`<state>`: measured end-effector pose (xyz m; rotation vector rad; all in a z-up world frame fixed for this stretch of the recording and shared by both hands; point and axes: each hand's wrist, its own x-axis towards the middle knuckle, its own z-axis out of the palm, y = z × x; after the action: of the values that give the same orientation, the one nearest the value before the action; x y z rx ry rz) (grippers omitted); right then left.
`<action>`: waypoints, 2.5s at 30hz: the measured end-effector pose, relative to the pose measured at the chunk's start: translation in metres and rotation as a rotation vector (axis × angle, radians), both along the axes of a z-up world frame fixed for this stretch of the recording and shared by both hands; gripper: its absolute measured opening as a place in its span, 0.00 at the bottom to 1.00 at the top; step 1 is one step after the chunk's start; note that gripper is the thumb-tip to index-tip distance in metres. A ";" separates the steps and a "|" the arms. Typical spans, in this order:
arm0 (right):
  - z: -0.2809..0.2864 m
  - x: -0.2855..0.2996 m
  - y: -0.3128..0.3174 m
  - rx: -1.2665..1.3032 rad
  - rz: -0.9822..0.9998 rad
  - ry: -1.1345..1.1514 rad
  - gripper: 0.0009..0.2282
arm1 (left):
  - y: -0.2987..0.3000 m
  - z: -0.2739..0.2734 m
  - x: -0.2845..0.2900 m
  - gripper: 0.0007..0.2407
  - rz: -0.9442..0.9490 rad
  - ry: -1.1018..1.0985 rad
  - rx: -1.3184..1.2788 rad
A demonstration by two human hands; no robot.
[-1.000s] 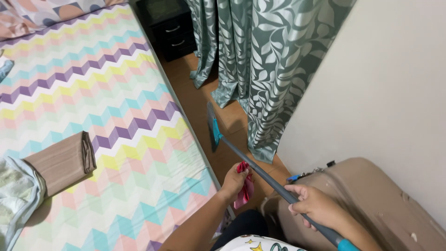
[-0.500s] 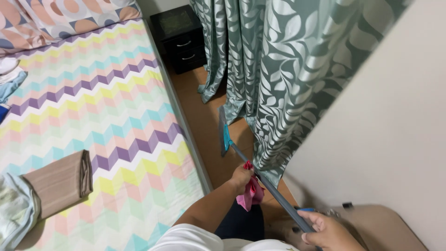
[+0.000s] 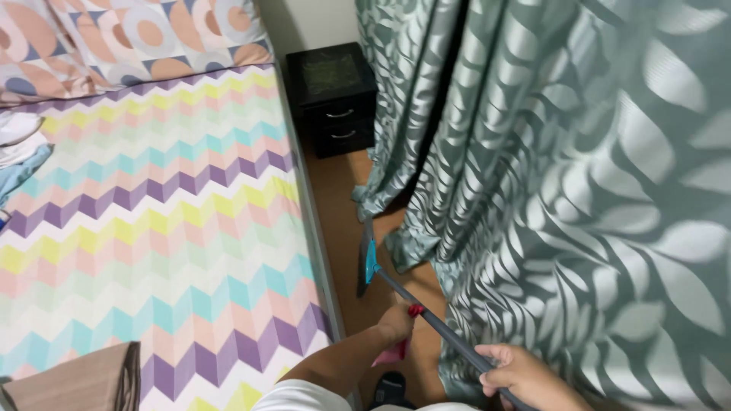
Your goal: The person sweeps the tiled floor with a broom and dustpan, moving around furniture and a suitcase. They then wipe the door and doorframe with a pink cloth.
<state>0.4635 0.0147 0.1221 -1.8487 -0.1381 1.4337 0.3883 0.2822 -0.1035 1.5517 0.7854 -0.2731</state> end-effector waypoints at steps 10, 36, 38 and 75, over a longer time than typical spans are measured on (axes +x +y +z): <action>0.049 0.056 0.193 -0.112 0.241 -0.040 0.29 | 0.073 0.141 0.003 0.27 -0.081 -0.220 0.311; -0.032 0.402 0.551 0.206 1.033 -1.164 0.30 | 0.333 0.175 0.189 0.11 1.094 -0.586 0.151; -0.028 0.409 0.572 -0.061 1.215 -1.271 0.32 | 0.353 0.185 0.192 0.09 1.137 -0.614 0.102; 0.188 0.471 1.009 1.266 1.283 -0.270 0.12 | 0.743 0.171 0.393 0.19 0.926 -0.713 0.213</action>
<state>0.9349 1.0235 0.3105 -0.7054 -2.0864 1.1758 0.7816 1.0251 0.0672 1.1858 0.8706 1.0123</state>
